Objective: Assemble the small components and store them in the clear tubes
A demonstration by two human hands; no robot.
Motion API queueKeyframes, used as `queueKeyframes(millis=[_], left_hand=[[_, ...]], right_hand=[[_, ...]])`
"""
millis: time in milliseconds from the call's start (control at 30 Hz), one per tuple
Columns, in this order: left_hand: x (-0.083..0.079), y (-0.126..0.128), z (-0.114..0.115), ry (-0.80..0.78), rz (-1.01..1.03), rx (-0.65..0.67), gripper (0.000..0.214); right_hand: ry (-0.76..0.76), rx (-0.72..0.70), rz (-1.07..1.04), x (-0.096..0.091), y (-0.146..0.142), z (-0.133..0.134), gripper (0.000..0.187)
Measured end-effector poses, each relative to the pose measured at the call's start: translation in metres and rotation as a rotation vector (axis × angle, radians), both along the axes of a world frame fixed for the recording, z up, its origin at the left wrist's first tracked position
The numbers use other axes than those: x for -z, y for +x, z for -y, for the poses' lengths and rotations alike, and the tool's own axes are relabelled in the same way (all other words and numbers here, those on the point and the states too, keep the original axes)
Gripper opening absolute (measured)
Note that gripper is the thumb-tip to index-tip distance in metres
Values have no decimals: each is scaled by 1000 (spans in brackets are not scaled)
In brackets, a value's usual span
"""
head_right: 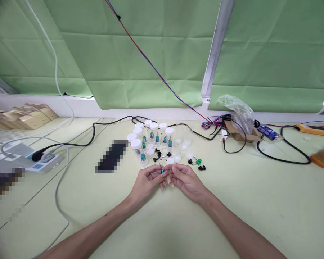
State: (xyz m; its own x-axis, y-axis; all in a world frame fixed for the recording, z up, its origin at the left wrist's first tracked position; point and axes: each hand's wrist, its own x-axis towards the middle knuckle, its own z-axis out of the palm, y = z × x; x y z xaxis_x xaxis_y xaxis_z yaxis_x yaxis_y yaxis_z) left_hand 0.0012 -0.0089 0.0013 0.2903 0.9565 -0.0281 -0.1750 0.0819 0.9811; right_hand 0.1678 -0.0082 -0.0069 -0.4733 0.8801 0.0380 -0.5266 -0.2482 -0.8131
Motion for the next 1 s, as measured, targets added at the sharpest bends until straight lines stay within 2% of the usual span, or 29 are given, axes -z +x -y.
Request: queueKeyframes(millis=[467,1000], left_hand=[[4,-1,0,15,8,15,30],[1,0,1,21,-57,-12,27]], right_hand=[[122,83,160,0,-2,2,18],[151,167,238,3,-3,1,18]])
